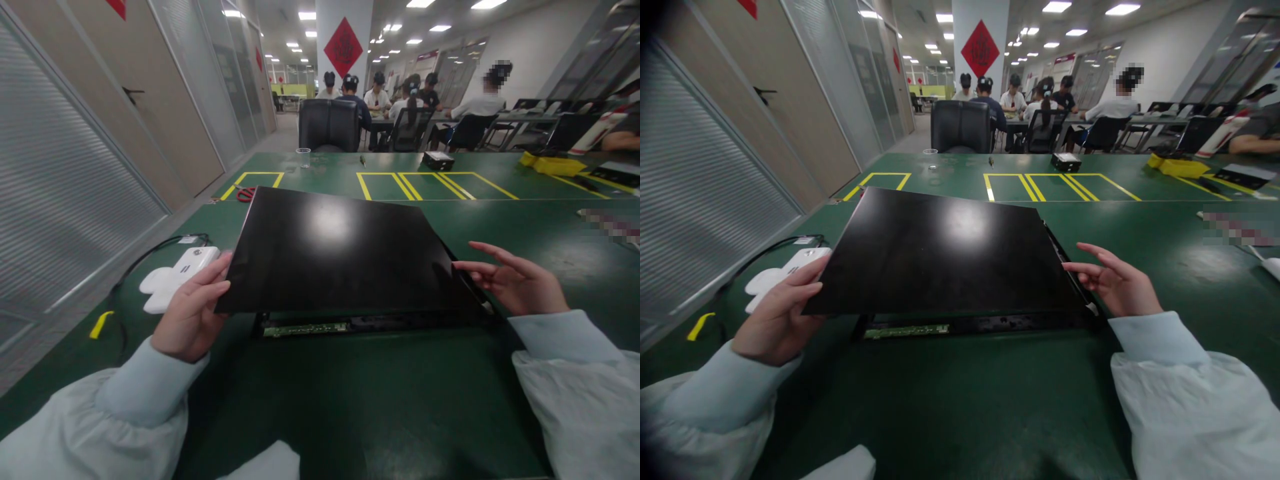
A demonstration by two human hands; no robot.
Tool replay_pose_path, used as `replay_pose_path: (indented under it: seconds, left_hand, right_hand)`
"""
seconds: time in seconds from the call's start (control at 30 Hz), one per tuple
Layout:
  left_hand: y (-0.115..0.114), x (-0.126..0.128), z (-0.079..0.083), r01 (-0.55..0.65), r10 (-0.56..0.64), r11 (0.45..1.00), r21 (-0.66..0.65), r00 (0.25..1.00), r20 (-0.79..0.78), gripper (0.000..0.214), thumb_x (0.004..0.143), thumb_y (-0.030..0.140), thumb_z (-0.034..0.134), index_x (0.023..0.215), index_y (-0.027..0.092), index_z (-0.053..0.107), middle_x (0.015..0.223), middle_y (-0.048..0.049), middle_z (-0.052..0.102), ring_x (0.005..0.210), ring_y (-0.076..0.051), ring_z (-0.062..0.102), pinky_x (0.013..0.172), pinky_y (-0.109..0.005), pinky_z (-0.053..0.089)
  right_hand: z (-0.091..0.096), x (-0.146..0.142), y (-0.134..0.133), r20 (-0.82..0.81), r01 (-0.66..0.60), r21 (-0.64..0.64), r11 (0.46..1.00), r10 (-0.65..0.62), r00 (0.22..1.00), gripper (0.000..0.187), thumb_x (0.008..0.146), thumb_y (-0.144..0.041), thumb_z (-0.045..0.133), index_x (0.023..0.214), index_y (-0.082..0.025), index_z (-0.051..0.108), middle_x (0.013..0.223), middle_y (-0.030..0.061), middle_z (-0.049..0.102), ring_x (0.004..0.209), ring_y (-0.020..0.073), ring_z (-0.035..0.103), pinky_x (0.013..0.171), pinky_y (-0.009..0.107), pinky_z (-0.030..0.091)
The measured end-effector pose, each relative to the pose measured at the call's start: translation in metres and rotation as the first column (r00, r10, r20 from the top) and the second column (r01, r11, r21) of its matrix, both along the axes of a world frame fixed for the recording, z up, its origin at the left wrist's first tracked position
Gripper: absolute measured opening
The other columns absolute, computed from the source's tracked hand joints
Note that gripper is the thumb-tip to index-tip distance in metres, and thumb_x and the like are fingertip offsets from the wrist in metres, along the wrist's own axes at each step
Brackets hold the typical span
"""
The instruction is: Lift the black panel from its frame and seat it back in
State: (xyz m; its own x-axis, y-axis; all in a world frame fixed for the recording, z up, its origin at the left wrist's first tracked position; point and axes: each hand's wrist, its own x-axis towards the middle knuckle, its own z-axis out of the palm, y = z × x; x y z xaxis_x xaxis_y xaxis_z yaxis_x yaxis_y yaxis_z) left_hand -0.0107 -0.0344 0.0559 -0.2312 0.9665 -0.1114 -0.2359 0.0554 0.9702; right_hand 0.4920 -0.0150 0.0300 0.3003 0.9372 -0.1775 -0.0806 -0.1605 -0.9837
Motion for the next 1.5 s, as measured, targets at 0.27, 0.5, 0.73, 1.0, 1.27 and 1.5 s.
replay_pose_path:
  seconds: [0.27, 0.5, 0.73, 1.0, 1.27, 1.5]
  left_hand:
    - [0.002, 0.007, -0.009, 0.048, -0.047, 0.996, -0.072, 0.999, 0.011, 0.037, 0.062, 0.016, 0.087, 0.098, 0.023, 0.087, 0.11, -0.0055, 0.089, 0.112, -0.032, 0.08, 0.064, -0.024, 0.063]
    - [0.003, 0.004, -0.019, 0.123, -0.12, 0.99, -0.075, 0.992, 0.04, 0.043, 0.064, 0.012, 0.093, 0.106, 0.02, 0.086, 0.112, -0.0086, 0.088, 0.121, -0.033, 0.079, 0.085, -0.03, 0.069]
    - [0.004, 0.006, -0.025, 0.123, -0.119, 0.987, -0.101, 0.992, 0.04, 0.044, 0.063, 0.01, 0.094, 0.106, 0.018, 0.086, 0.108, -0.0092, 0.088, 0.114, -0.03, 0.081, 0.09, -0.029, 0.067]
    - [0.011, 0.012, -0.031, 0.224, -0.225, 0.973, -0.055, 0.974, -0.02, 0.043, 0.062, 0.021, 0.1, 0.103, 0.018, 0.086, 0.104, -0.0103, 0.088, 0.105, -0.03, 0.082, 0.078, -0.028, 0.064]
    - [0.016, 0.01, -0.039, 0.238, -0.24, 0.97, -0.058, 0.97, -0.046, 0.052, 0.063, 0.021, 0.1, 0.113, 0.016, 0.086, 0.106, -0.0119, 0.087, 0.11, -0.033, 0.08, 0.094, -0.038, 0.064]
    - [0.017, 0.01, -0.041, 0.276, -0.279, 0.96, -0.049, 0.957, -0.076, 0.051, 0.063, 0.03, 0.104, 0.109, 0.018, 0.087, 0.107, -0.0099, 0.088, 0.105, -0.03, 0.081, 0.094, -0.034, 0.063]
  right_hand:
    - [-0.012, 0.019, 0.009, -0.005, -0.058, -0.044, 0.997, 0.058, 0.998, 0.054, 0.076, -0.057, 0.075, 0.123, -0.03, 0.07, 0.102, 0.0147, 0.086, 0.05, 0.0135, 0.037, 0.043, 0.028, 0.032]
    - [-0.005, 0.0, 0.006, -0.02, 0.046, -0.087, 0.995, -0.048, 0.999, 0.04, 0.08, -0.052, 0.066, 0.112, -0.03, 0.071, 0.094, 0.0145, 0.085, 0.046, 0.0128, 0.03, 0.038, 0.027, 0.025]
    - [-0.008, 0.003, 0.008, 0.048, 0.02, -0.059, 0.998, -0.017, 0.999, 0.037, 0.08, -0.056, 0.065, 0.107, -0.031, 0.069, 0.092, 0.0135, 0.084, 0.045, 0.0137, 0.03, 0.039, 0.03, 0.024]
    - [-0.008, 0.008, 0.008, 0.078, 0.101, -0.08, 0.992, -0.095, 0.992, 0.034, 0.082, -0.052, 0.065, 0.107, -0.029, 0.07, 0.09, 0.0134, 0.084, 0.046, 0.0132, 0.035, 0.04, 0.027, 0.027]
    - [-0.025, 0.029, 0.015, 0.095, 0.029, -0.07, 0.997, -0.022, 0.995, 0.042, 0.082, -0.056, 0.073, 0.114, -0.028, 0.07, 0.095, 0.014, 0.085, 0.047, 0.0122, 0.041, 0.041, 0.026, 0.03]
    - [-0.026, 0.017, 0.008, 0.192, 0.07, 0.025, 0.997, -0.074, 0.979, 0.038, 0.086, -0.055, 0.072, 0.108, -0.025, 0.072, 0.093, 0.0146, 0.084, 0.046, 0.0101, 0.04, 0.041, 0.025, 0.027]
